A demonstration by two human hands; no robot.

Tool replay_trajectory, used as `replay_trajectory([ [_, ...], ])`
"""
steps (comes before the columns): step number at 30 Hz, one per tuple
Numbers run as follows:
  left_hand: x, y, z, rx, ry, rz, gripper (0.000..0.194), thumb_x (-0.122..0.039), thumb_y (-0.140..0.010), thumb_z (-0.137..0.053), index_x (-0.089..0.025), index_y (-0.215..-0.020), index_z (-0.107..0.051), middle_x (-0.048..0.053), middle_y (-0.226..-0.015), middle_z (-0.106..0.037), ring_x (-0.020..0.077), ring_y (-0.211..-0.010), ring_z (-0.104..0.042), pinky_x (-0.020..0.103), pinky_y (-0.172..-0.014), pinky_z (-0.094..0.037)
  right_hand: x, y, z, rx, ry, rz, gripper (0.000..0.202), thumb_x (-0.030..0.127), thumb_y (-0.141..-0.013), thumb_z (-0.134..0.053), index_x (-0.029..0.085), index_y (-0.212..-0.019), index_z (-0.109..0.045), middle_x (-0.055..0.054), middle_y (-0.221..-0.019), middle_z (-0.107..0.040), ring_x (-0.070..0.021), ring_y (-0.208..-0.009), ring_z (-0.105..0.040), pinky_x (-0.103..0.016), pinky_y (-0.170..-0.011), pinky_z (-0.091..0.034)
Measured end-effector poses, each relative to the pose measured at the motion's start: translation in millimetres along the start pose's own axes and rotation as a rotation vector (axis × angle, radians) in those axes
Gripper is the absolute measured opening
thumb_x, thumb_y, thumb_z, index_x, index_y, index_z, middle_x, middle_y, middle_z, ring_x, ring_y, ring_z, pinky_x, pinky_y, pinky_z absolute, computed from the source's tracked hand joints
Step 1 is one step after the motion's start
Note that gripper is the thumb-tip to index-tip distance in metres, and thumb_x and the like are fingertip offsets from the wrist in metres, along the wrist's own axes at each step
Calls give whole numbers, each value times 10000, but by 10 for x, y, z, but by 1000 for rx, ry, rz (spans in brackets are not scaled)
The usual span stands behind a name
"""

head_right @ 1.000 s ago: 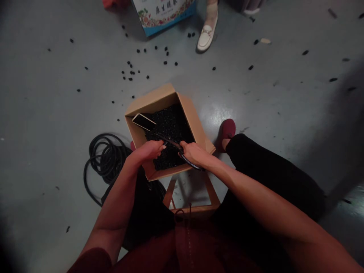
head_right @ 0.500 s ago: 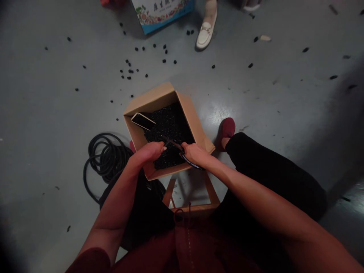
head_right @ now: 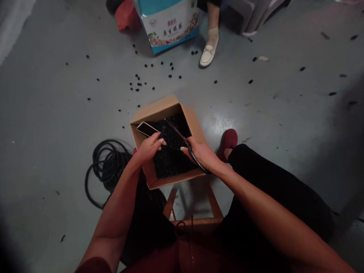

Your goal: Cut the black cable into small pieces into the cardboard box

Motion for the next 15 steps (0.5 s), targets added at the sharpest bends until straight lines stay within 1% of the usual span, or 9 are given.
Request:
replay_trajectory([
  [4,-6,-16,-31,-25,55,5,355,-301,-926,-390,-135,-1204,-535,44,-937,-689,111,-719,-589,239,-733,-466,36,31,-36,25,-1,7,448,548,-922,-374,201,-1181,-490,-114,-903,-672,-272,-803,-635,-296,-612,-364],
  [9,-25,-31,-77,-26,101,37,402,-289,-936,-387,-103,-1272,-506,62,-956,-687,101,-728,-593,221,-731,-476,74,52,4,30,-13,-1,445,550,-913,-403,220,-1193,-509,-116,-973,-670,-274,-865,-633,-310,-652,-379],
  [15,-53,-46,-134,0,59,18,424,-285,-939,-373,-87,-1286,-517,56,-909,-681,93,-684,-582,220,-727,-472,104,79,59,54,2,-47,464,556,-906,-426,232,-1229,-496,-113,-1059,-663,-277,-921,-623,-318,-675,-384],
])
Point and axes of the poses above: each hand's wrist, its own y-axis away from the middle knuckle, its own z-axis out of the back of the hand, x = y × z, the point moved 7 cm from there along -y, towards the middle knuckle
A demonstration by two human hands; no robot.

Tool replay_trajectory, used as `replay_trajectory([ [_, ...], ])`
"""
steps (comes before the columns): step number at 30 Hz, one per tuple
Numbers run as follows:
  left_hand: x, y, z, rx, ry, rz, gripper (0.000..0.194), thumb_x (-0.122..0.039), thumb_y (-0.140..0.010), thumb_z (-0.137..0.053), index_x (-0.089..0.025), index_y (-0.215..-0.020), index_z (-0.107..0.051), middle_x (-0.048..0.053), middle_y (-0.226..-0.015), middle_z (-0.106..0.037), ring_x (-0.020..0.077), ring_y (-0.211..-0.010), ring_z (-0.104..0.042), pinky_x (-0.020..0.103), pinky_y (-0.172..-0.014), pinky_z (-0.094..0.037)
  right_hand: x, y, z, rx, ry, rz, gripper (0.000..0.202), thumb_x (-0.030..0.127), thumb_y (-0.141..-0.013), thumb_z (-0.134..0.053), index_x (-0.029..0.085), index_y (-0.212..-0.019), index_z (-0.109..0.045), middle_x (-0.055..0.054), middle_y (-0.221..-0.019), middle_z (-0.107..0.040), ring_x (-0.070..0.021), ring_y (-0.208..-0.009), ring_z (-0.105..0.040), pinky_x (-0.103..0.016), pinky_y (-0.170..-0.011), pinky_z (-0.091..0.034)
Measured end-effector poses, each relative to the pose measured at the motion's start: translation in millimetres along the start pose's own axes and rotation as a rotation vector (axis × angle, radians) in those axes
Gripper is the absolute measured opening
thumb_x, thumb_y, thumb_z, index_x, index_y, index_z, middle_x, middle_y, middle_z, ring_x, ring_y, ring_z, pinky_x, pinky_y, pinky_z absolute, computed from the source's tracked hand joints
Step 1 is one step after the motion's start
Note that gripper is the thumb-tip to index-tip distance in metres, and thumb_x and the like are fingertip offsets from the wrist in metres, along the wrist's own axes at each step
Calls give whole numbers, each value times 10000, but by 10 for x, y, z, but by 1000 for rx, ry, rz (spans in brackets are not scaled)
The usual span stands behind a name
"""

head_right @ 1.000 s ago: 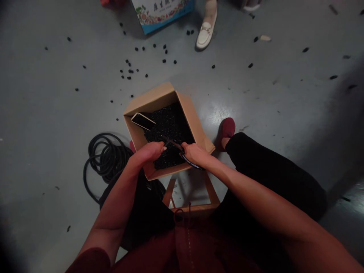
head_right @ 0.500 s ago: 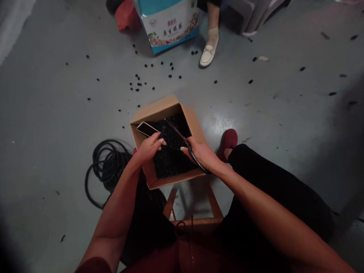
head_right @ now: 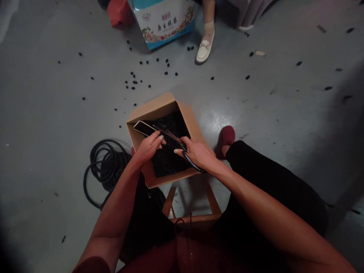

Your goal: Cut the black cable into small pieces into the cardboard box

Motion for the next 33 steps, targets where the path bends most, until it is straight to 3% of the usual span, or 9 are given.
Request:
replay_trajectory([
  [9,-22,-6,-14,18,-146,-57,372,-295,-931,-389,-106,-1146,-627,78,-915,-701,132,-712,-608,243,-720,-476,-14,-4,-29,39,59,18,533,589,-896,-440,210,-1269,-461,-138,-1138,-615,-281,-952,-602,-325,-701,-391],
  [21,-68,17,-99,76,-223,-70,248,-288,-926,-414,-150,-833,-598,52,-862,-698,131,-709,-621,236,-696,-466,-54,-48,-86,-19,97,74,560,618,-869,-469,185,-1225,-467,-155,-1115,-597,-300,-1017,-577,-356,-764,-402],
  [25,-66,16,-123,82,-251,-64,244,-284,-929,-408,-156,-838,-595,52,-861,-701,134,-706,-624,235,-688,-462,-47,-47,-88,-29,98,76,541,604,-873,-469,183,-1213,-469,-158,-1128,-587,-297,-1019,-568,-355,-768,-396],
  [33,-22,34,-147,96,-256,-44,249,-282,-934,-389,-161,-871,-597,37,-806,-683,128,-678,-614,226,-659,-447,-27,-36,-151,45,81,48,378,483,-937,-378,182,-1147,-470,-123,-1020,-604,-234,-832,-580,-301,-649,-336],
])
Point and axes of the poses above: each hand's wrist, its own y-axis away from the middle knuckle, its own z-axis out of the back of the hand, x = y × z, the point moved 7 cm from there along -y, towards the middle knuckle
